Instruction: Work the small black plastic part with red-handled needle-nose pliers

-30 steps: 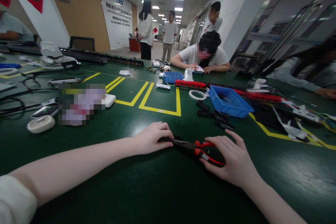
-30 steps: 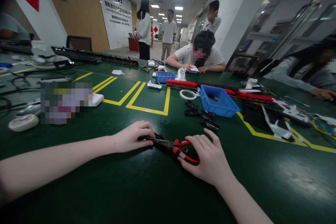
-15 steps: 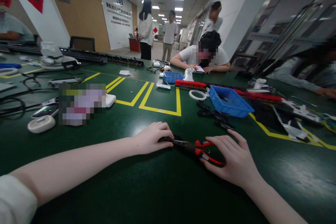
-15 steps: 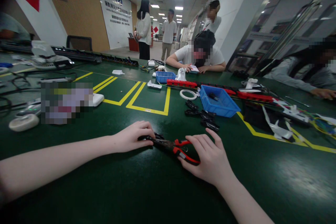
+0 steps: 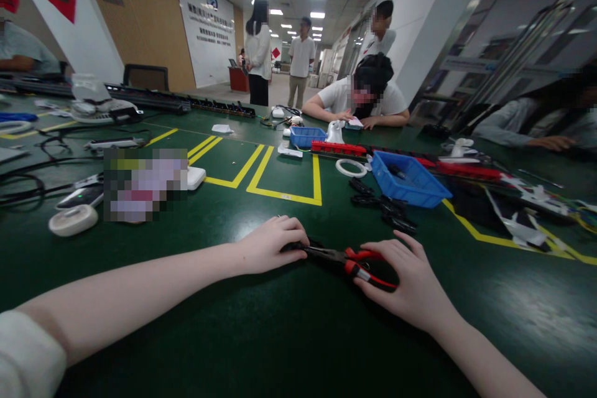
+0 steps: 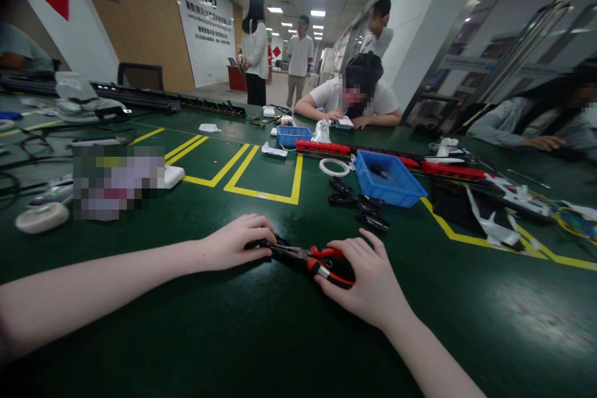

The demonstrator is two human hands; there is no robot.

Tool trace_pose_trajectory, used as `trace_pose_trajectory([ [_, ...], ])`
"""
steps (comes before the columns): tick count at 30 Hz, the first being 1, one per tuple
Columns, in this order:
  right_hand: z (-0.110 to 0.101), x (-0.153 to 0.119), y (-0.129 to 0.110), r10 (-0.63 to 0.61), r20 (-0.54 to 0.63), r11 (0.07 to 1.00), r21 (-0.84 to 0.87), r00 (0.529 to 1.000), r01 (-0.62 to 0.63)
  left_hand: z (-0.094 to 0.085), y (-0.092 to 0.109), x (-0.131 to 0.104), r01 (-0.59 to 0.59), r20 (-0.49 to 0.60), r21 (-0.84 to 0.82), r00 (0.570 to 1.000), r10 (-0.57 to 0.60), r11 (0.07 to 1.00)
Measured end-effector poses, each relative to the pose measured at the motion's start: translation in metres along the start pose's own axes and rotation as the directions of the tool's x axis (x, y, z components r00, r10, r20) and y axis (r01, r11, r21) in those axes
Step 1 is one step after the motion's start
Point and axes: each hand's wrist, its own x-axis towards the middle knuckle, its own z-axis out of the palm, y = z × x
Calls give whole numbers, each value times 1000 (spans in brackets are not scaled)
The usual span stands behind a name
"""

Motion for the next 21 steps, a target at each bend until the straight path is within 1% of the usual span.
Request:
trace_pose_trajectory([
  [4, -2, 2, -1, -17, -5, 1000, -19, 1000, 17, 0, 0, 0, 0, 5, 7, 1000, 0, 1000],
  [10, -6, 3, -6, -107, -79, 987, -127, 991, 96, 0, 0, 0, -5, 15, 17, 1000, 4, 1000],
  [15, -7, 4, -10, -139, -137, 978, -172, 981, 115, 0, 0, 0, -9, 13, 19, 1000, 9, 1000],
  [21, -7, 4, -10, -159, -109, 964, -232, 981, 130, -1, 1, -1, -9, 5, 12, 1000, 9, 1000],
])
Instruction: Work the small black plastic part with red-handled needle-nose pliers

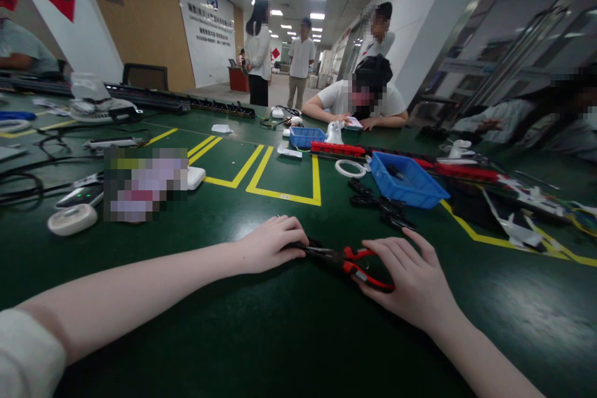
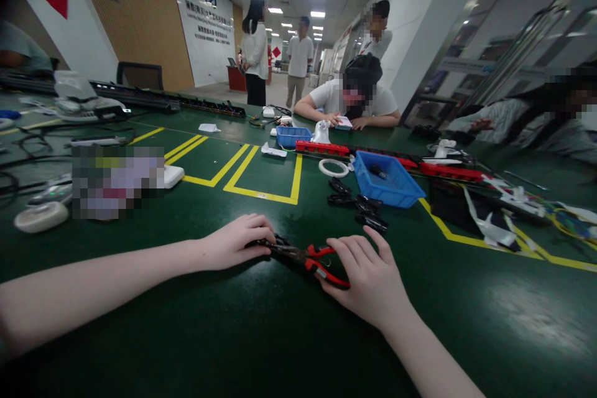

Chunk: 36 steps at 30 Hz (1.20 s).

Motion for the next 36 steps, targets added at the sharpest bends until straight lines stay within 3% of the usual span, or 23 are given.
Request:
trace_pose_trajectory([
  [11, 1, -1, 3, -41, 80, 999, -33, 996, 43, 2, -1, 1, 7, -5, -8, 1000, -7, 1000],
  [20, 5, -5, 6, -8, 120, 1000, 18, 993, 6, 0, 2, 0, 12, -6, -9, 1000, -12, 1000],
  [36, 4, -6, 5, 24, 117, 998, 54, 993, -30, 0, 0, 1, 20, 3, -2, 1000, -20, 1000],
])
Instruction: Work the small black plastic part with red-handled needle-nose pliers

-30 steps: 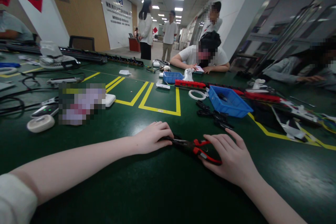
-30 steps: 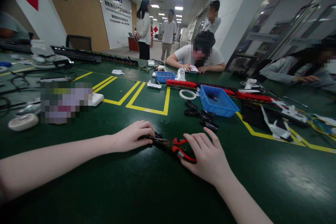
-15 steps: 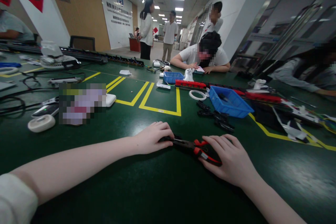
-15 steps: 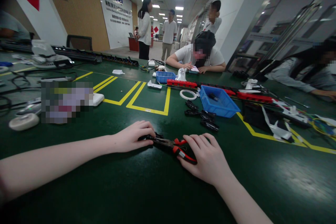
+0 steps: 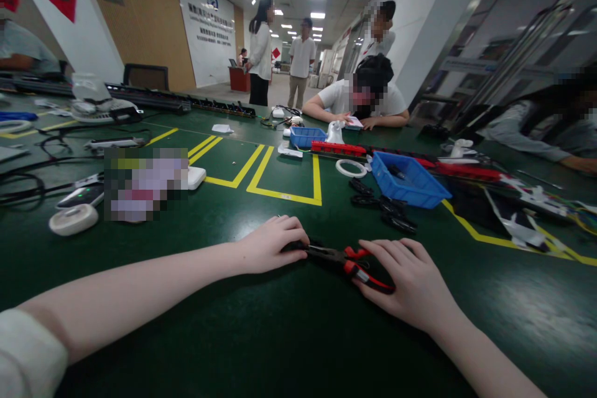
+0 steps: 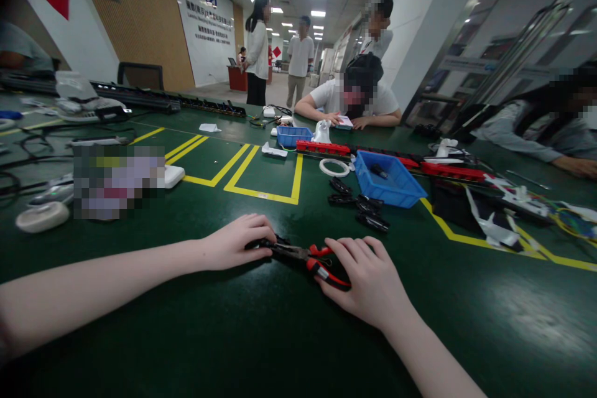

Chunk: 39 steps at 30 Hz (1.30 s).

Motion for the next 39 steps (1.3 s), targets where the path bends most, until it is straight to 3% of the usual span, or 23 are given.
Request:
trace_pose_trajectory([
  [39, 5, -1, 4, 48, 93, 995, 83, 995, -56, -2, 2, -1, -10, -1, 10, 1000, 10, 1000],
])
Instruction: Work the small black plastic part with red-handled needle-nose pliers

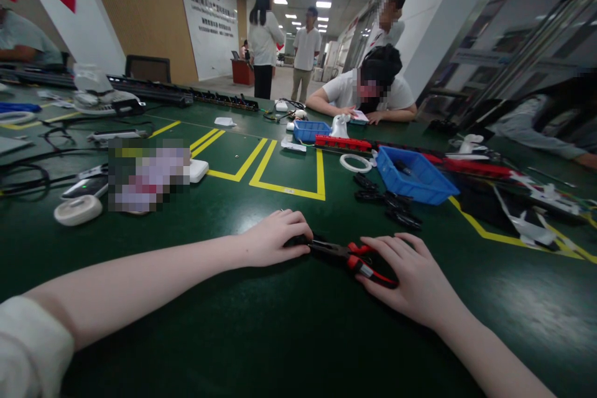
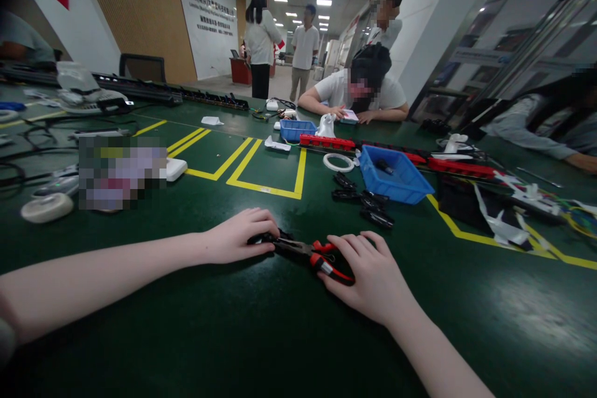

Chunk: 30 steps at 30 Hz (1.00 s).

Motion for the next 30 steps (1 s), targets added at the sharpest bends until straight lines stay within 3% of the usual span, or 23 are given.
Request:
trace_pose_trajectory([
  [18, 2, -1, 2, 8, 27, 1000, 0, 1000, -8, -2, 1, -1, 8, 11, -15, 1000, -7, 1000],
  [30, 0, -1, -1, -26, -30, 998, -62, 999, 24, -2, 2, -1, 7, 14, -8, 1000, -7, 1000],
])
